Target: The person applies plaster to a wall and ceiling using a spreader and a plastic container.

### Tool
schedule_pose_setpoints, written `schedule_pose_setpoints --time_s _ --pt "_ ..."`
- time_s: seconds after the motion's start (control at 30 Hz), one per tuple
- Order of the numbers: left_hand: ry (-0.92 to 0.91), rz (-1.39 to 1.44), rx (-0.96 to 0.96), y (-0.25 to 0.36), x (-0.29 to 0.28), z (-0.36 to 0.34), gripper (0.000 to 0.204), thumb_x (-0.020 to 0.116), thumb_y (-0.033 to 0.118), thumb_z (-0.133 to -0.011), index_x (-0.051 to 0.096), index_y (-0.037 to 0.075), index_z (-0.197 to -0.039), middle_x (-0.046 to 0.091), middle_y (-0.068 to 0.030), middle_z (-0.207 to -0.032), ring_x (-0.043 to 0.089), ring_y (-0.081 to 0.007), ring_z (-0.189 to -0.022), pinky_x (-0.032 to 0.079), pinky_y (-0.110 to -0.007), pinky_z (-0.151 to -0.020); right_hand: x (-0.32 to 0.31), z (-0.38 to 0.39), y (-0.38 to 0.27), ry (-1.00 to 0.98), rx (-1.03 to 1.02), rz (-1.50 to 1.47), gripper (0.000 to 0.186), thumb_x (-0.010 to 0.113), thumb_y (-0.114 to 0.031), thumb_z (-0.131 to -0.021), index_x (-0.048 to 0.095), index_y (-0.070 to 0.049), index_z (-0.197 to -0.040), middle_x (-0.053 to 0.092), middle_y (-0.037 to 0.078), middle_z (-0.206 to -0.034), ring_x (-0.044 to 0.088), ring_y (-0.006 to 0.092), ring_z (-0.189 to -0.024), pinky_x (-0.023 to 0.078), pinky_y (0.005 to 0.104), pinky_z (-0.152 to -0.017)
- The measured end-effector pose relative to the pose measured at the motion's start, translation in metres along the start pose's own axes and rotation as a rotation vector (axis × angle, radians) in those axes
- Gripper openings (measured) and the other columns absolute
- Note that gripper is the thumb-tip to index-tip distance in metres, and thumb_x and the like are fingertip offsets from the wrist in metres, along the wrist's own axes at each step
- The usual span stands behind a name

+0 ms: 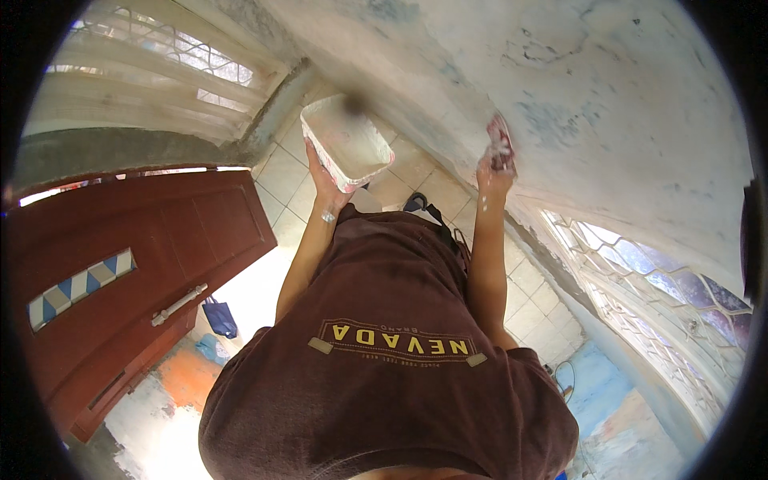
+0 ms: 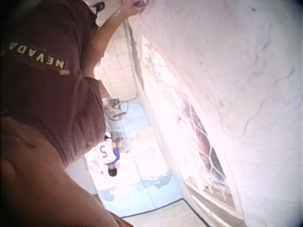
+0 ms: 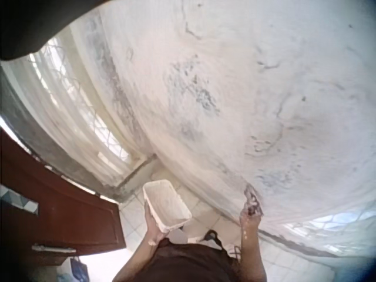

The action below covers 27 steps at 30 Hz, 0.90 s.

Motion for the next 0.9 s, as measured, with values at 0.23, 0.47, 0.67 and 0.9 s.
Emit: schedule_pose_setpoints --time_s 0.23,0.47,0.67,0.9 --pt "-0.007 0.037 -0.04 -0.021 -0.013 0.01 0.073 0.037 0.066 -0.094 0.037 0.014 -0.146 0.045 -0.0093 -0.142 0.047 -0.0297 -0.127 0.04 -0.05 -0.106 -0.15 0.022 -0.031 -0.046 0.036 -0.22 0.03 0.054 -0.01 -0.091 0.058 0.002 -0.118 0.067 0.012 -0.107 0.06 0.0137 -0.078 0.052 0.0252 -0.064" --pt "-0.077 0.026 -0.084 -0.017 -0.008 -0.007 0.071 0.037 0.065 -0.095 0.036 0.014 -0.146 0.045 -0.0084 -0.142 0.046 -0.0283 -0.128 0.04 -0.048 -0.106 -0.081 0.058 0.001 0.064 -0.204 0.302 0.022 0.051 -0.012 -0.096 0.058 -0.004 -0.116 0.064 0.009 -0.112 0.062 0.0218 -0.106 0.056 0.0372 -0.089" --pt "-0.12 -0.034 -0.148 0.005 -0.009 -0.038 0.069 0.036 0.063 -0.096 0.035 0.016 -0.146 0.045 -0.0082 -0.142 0.047 -0.0292 -0.127 0.041 -0.049 -0.106 -0.035 0.053 0.047 0.014 -0.25 0.41 0.027 0.057 -0.004 -0.093 0.059 -0.003 -0.119 0.065 0.007 -0.114 0.063 0.0191 -0.102 0.053 0.0333 -0.09" --pt "-0.149 -0.108 -0.178 0.075 -0.016 -0.071 0.067 0.037 0.062 -0.097 0.034 0.018 -0.147 0.044 -0.0083 -0.144 0.046 -0.0301 -0.129 0.043 -0.049 -0.104 0.04 -0.011 0.086 -0.098 -0.354 0.548 0.025 0.058 -0.008 -0.092 0.06 -0.004 -0.116 0.066 0.006 -0.114 0.061 0.0178 -0.107 0.048 0.0373 -0.098"
Point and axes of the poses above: each hand's wrist, its own z-axis away from the middle knuckle, its own x-axis out of the palm, y = z × x, the point moved 10 cm from there along -z, towards the middle knuckle
